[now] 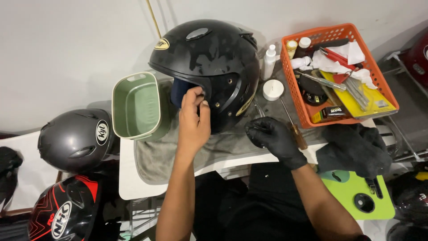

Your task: The person removes the visor from a black motorcycle helmet and then uses a screwdriver to unscrew the fasteners on both sides of the helmet shell. The person manipulates the helmet and visor throughout the process.

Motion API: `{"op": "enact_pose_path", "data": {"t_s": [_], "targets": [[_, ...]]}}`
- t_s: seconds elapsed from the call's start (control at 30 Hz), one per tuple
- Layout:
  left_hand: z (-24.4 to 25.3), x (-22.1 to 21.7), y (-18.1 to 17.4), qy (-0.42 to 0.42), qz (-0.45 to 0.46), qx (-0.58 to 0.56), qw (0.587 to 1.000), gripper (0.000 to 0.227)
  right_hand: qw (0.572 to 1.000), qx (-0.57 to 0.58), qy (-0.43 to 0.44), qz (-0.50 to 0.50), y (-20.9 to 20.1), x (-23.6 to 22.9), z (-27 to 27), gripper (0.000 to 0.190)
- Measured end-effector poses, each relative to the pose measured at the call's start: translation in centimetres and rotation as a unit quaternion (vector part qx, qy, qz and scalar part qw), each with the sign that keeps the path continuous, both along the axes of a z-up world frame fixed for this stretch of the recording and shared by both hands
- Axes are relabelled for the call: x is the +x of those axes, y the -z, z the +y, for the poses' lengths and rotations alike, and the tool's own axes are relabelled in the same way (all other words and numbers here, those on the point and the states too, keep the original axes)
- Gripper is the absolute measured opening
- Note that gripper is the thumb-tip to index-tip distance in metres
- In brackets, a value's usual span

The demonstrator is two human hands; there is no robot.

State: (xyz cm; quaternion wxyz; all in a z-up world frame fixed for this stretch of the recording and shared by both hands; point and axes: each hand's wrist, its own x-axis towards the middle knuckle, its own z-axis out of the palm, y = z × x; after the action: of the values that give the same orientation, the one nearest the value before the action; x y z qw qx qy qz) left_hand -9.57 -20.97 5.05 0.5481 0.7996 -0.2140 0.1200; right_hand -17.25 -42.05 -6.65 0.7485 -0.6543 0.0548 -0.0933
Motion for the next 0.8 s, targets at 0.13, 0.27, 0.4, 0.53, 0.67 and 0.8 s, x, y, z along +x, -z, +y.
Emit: {"op": "enact_pose_path", "data": {"t_s": [0.13,0.27,0.4,0.53,0.67,0.8], "targets": [[0.3,0.2,0.1,0.01,0.005,-0.023,1.0,0.035,0.999,-0.028,-0.036,-0.023,-4.4,-0.4,-0.3,0.021],[0.6,0.2,-0.1,0.023,0.021,-0.037,0.999,0.036,0.953,-0.209,-0.049,-0.216,-13.5,0.4,0.3,0.029],[0.9,0.0,-0.4,0.033,0.024,-0.035,0.999,0.035,0.869,-0.384,-0.081,-0.3,-15.8,4.1,0.8,0.023],[1.3,0.2,0.5,0.036,0.036,-0.039,0.998,0.033,0.772,-0.535,-0.183,-0.288,-16.4,6.7,0.8,0.031],[1.4,-0.1,0.5,0.036,0.037,-0.044,0.998,0.032,0.707,-0.623,-0.171,-0.288,-16.5,7.9,1.1,0.029],[1.4,0.1,1.1,0.029,0.031,-0.048,0.998,0.032,0.689,-0.642,-0.166,-0.293,-18.0,7.7,1.8,0.021]]}}
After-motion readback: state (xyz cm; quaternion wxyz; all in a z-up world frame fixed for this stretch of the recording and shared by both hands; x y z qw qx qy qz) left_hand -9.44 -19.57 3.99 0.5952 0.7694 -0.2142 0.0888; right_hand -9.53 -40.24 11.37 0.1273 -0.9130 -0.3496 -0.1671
